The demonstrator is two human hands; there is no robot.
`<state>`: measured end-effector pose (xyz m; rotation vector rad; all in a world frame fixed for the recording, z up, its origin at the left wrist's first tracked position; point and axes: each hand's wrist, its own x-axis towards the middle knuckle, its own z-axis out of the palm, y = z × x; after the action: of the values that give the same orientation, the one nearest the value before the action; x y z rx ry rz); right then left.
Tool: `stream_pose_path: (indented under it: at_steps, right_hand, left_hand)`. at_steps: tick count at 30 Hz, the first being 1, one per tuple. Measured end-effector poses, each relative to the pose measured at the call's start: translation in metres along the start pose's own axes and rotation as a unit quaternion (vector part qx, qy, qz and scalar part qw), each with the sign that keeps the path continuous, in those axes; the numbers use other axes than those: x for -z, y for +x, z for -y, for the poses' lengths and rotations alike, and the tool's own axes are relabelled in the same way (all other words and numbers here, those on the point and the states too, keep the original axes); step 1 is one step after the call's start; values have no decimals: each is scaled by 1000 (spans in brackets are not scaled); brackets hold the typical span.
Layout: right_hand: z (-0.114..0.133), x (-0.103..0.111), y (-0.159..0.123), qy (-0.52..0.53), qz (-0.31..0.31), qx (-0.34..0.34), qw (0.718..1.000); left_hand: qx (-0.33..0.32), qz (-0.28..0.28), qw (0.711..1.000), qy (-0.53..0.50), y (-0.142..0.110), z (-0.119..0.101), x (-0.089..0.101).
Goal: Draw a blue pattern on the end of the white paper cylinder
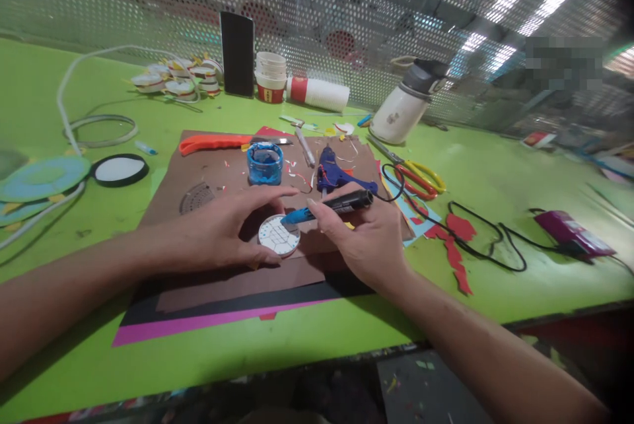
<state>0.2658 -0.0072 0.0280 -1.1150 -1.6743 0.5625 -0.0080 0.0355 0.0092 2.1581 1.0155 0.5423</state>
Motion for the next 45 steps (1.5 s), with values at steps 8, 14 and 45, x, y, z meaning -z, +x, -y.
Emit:
stream_pose_path:
  at_steps: [8,14,45]
  right_hand:
    - [-5,-6,0,4,-28,20,999]
    - [3,-1,1,41,-126,5,991]
    - [13,23,60,163,4,-98,982]
  left_hand:
    - [7,13,1000,-11,1,-1,4]
    - [11,7,1000,11,-1,-3,3]
    - [-64,23,998,-3,4,19,-5]
